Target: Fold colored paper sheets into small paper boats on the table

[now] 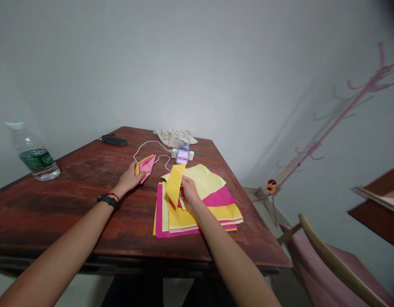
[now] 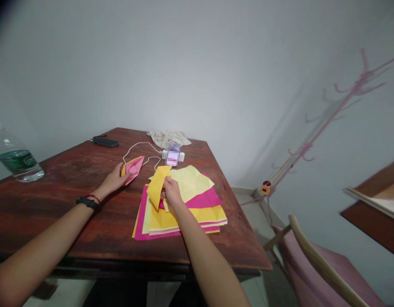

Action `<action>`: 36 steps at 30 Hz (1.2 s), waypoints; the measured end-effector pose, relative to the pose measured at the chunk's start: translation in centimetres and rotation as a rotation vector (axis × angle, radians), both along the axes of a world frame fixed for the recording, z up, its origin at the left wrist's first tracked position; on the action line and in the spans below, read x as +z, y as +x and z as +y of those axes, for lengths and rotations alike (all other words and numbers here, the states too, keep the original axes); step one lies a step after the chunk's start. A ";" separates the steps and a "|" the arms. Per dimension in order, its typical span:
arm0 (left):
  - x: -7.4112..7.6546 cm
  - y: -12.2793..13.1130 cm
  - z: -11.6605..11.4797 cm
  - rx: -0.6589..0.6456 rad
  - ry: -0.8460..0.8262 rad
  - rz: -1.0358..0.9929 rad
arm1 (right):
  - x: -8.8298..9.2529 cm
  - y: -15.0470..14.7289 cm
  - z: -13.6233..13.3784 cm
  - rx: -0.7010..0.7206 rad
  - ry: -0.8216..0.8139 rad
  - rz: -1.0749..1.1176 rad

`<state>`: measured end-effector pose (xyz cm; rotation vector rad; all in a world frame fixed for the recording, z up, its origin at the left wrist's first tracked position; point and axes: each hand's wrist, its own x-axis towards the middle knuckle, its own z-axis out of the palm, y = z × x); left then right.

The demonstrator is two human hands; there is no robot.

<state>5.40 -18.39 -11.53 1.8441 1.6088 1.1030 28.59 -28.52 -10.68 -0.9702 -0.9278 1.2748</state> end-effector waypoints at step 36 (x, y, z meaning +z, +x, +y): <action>2.4 5.0 -5.9 -0.436 0.042 -0.535 | 0.1 -0.9 -0.2 -0.013 -0.002 -0.089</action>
